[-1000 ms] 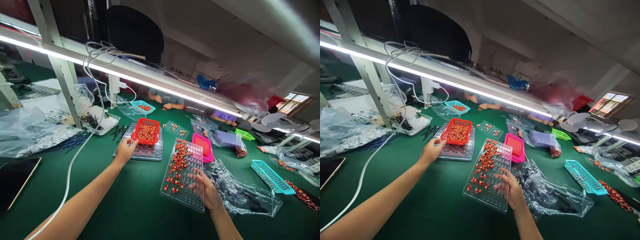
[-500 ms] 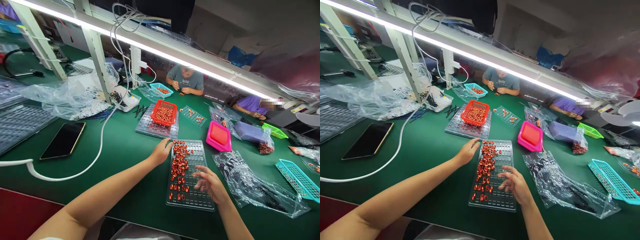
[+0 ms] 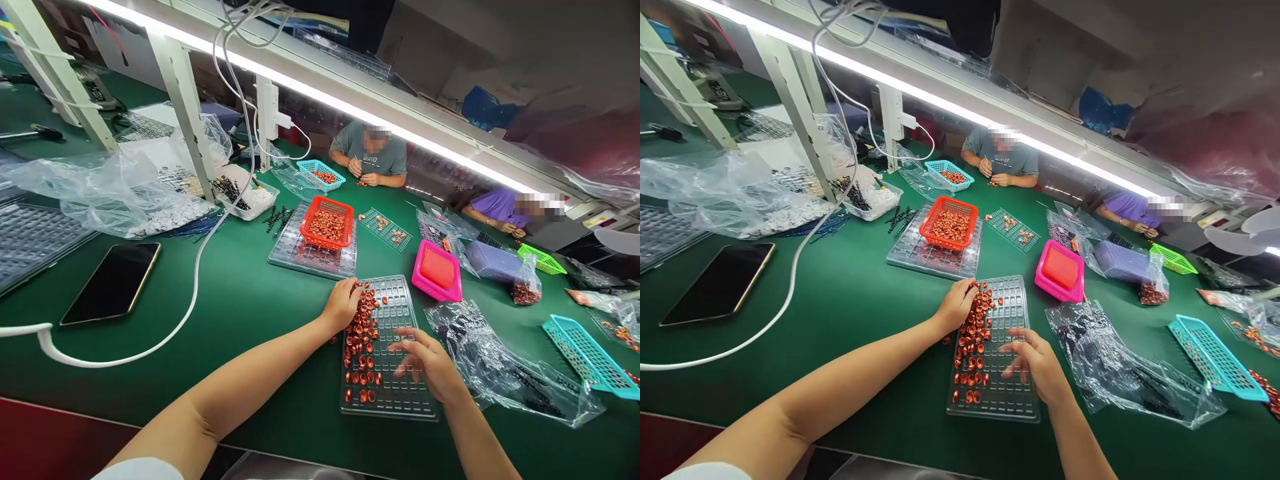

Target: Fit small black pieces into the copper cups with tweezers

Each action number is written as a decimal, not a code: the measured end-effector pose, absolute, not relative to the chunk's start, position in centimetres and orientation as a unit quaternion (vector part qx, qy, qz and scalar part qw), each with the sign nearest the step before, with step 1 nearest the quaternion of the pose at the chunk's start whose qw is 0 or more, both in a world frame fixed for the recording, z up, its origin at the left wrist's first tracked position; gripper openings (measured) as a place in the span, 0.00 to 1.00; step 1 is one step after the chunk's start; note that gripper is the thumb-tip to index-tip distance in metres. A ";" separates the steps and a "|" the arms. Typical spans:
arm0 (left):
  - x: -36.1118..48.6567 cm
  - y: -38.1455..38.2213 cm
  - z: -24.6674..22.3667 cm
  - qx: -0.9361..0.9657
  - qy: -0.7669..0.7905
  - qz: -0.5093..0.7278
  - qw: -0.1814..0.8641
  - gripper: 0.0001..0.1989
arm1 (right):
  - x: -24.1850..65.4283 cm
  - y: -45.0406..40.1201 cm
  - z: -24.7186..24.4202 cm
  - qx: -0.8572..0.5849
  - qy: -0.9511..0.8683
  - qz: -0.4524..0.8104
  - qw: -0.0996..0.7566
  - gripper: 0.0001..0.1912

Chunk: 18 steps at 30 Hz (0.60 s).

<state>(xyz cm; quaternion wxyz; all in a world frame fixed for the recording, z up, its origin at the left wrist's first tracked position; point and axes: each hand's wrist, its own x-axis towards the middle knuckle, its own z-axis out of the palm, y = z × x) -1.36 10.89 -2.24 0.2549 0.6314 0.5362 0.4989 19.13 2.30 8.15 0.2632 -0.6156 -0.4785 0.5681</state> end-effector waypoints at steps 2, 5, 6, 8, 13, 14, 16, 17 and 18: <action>-1.6 11.1 -2.3 0.632 0.537 0.499 0.250 0.14 | 19.1 2.6 8.7 -0.624 -0.487 0.557 0.252 0.26; -1.8 11.0 -2.1 0.635 0.535 0.499 0.247 0.14 | 18.9 3.1 9.5 -0.633 -0.502 0.541 0.235 0.26; -1.8 10.9 -2.0 0.636 0.535 0.499 0.246 0.14 | 18.8 3.2 9.7 -0.635 -0.507 0.536 0.230 0.25; -1.7 10.8 -1.9 0.634 0.538 0.499 0.244 0.14 | 18.7 3.5 10.3 -0.640 -0.516 0.527 0.219 0.24; -1.8 10.7 -1.9 0.631 0.544 0.500 0.237 0.14 | 18.5 4.3 11.5 -0.650 -0.530 0.510 0.191 0.24; -1.8 10.7 -2.0 0.630 0.544 0.501 0.236 0.14 | 18.5 4.4 11.7 -0.651 -0.532 0.508 0.186 0.23; -1.8 10.7 -2.0 0.629 0.546 0.501 0.236 0.14 | 18.6 4.6 12.0 -0.653 -0.536 0.505 0.177 0.23; -1.8 10.7 -2.0 0.629 0.546 0.500 0.236 0.14 | 18.6 4.7 12.2 -0.654 -0.537 0.503 0.173 0.22; -1.8 10.7 -1.9 0.629 0.547 0.499 0.236 0.14 | 18.7 4.7 12.3 -0.655 -0.539 0.502 0.170 0.22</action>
